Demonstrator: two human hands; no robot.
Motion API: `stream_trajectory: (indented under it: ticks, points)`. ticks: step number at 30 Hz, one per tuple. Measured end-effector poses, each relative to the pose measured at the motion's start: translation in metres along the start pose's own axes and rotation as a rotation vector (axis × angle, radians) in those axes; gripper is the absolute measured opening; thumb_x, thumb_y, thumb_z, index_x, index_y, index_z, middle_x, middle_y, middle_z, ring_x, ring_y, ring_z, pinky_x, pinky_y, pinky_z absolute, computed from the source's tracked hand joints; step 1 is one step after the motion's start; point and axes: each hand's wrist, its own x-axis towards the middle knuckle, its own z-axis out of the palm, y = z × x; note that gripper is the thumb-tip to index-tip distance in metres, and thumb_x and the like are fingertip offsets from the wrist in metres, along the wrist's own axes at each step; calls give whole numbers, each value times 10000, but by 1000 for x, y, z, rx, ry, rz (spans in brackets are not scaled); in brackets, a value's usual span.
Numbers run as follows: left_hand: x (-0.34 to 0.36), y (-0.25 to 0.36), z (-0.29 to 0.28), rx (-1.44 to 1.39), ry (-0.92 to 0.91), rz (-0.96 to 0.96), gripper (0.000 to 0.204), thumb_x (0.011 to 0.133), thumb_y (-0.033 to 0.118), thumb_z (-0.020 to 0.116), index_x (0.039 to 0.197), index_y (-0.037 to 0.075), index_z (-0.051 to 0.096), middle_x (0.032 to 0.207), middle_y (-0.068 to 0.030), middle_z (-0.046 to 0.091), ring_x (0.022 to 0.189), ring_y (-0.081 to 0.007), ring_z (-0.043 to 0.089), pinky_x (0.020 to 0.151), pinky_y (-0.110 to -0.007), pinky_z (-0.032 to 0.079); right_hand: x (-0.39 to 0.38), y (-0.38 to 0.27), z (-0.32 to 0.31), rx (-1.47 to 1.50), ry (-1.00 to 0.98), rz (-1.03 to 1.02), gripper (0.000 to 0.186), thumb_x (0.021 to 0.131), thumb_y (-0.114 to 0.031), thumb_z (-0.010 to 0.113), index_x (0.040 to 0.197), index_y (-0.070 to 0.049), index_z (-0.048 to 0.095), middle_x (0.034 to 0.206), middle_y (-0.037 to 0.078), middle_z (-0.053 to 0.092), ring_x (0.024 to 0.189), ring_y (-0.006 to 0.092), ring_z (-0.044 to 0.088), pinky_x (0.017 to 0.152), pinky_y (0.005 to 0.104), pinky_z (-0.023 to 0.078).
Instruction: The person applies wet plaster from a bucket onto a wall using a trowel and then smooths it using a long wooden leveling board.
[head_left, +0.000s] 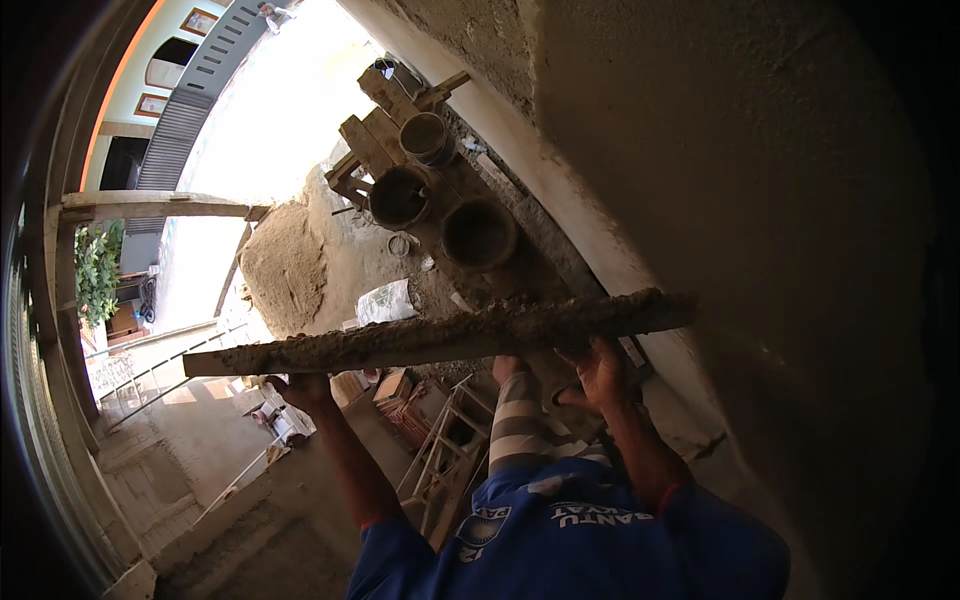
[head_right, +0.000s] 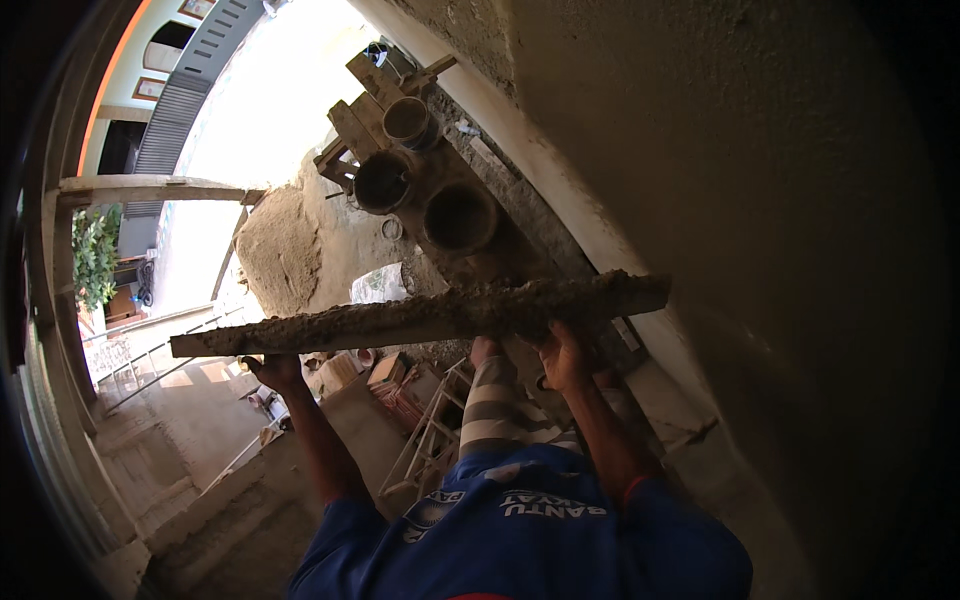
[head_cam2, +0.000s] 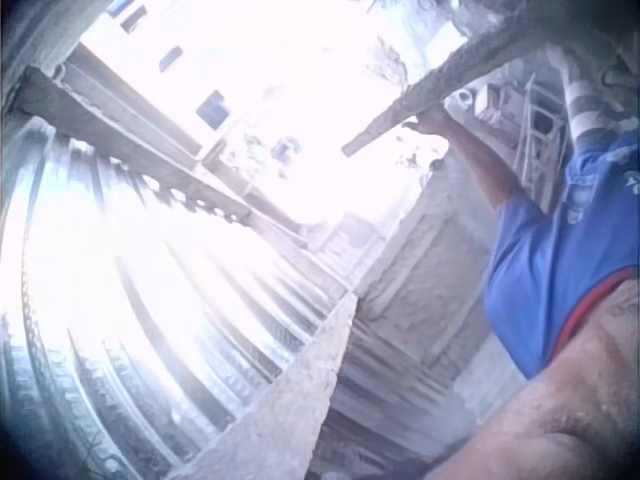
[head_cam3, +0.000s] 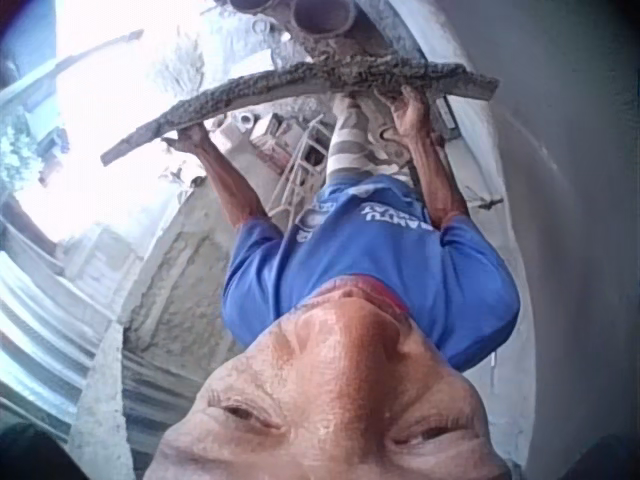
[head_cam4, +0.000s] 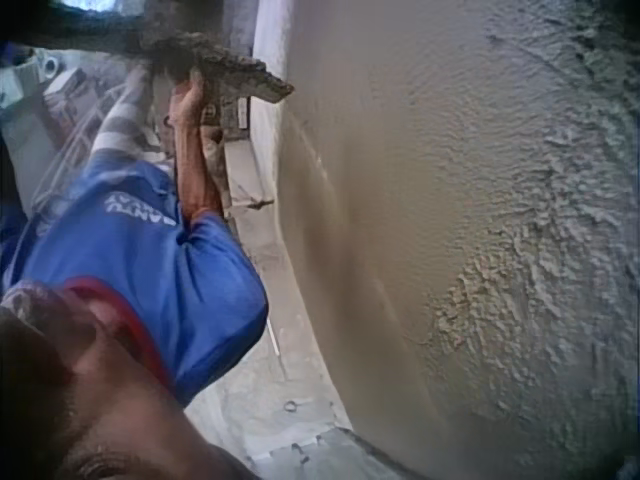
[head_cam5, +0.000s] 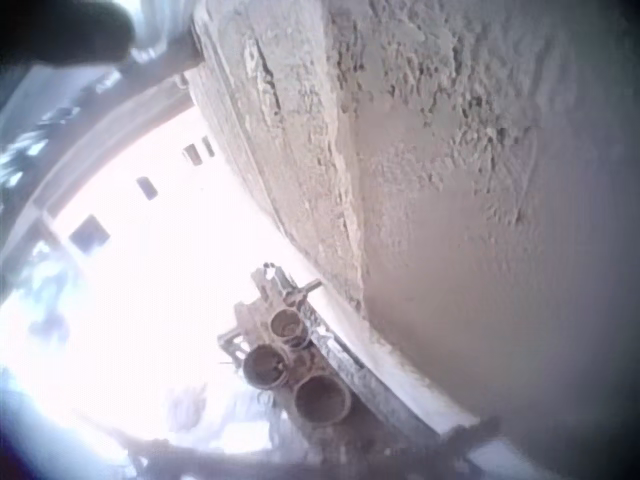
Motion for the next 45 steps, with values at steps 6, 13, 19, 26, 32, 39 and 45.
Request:
stream_trajectory:
  ticks: [6,13,19,26,32,39,45]
  points:
    - [-9,75,6,143,-95,225,678,757,375,696,1287,43,435,1360,-153,404,1273,-325,340,1081,-502,215,146,91,6,70,-216,287,390,836,-225,569,1137,19,530,1078,155,610,958,303,613,855,445,508]
    - [-26,113,8,254,-253,346,568,793,314,666,1259,48,481,1321,-140,457,1246,-300,390,1091,-499,212,265,204,17,136,-350,590,411,841,-265,552,1141,15,535,1085,170,606,970,304,606,860,463,495]
    - [-16,78,38,329,-372,287,565,818,282,633,1277,10,446,1338,-147,439,1254,-294,386,1090,-481,226,329,266,-8,224,-300,692,418,854,-291,530,1147,6,535,1099,156,604,999,299,594,882,461,485]
    - [11,-33,25,717,-237,429,453,899,259,523,1270,12,441,1305,-156,462,1211,-271,427,1065,-413,285,348,237,-35,-265,-69,765,491,898,-335,512,1268,-27,415,1252,173,477,1120,356,488,906,544,442]
    - [23,-129,-21,1716,-26,606,255,855,100,542,1061,-49,563,932,-75,621,828,-183,549,774,-334,436,273,113,-63,-797,108,531,689,895,-343,540,1418,-52,197,1295,194,405,980,316,481,790,497,475]
    - [14,-146,8,1415,9,236,273,732,15,678,989,-29,596,966,-93,610,917,-190,555,847,-328,434,187,-16,-149,-797,322,435,641,899,-311,533,1403,-42,242,1159,163,497,810,233,552,663,411,509]
    - [2,-158,64,1362,-39,377,167,757,36,629,907,-39,625,858,-64,599,818,-177,524,766,-323,430,120,-49,-182,-841,428,371,536,910,-228,506,1369,-31,313,1006,131,553,748,217,576,631,374,510]
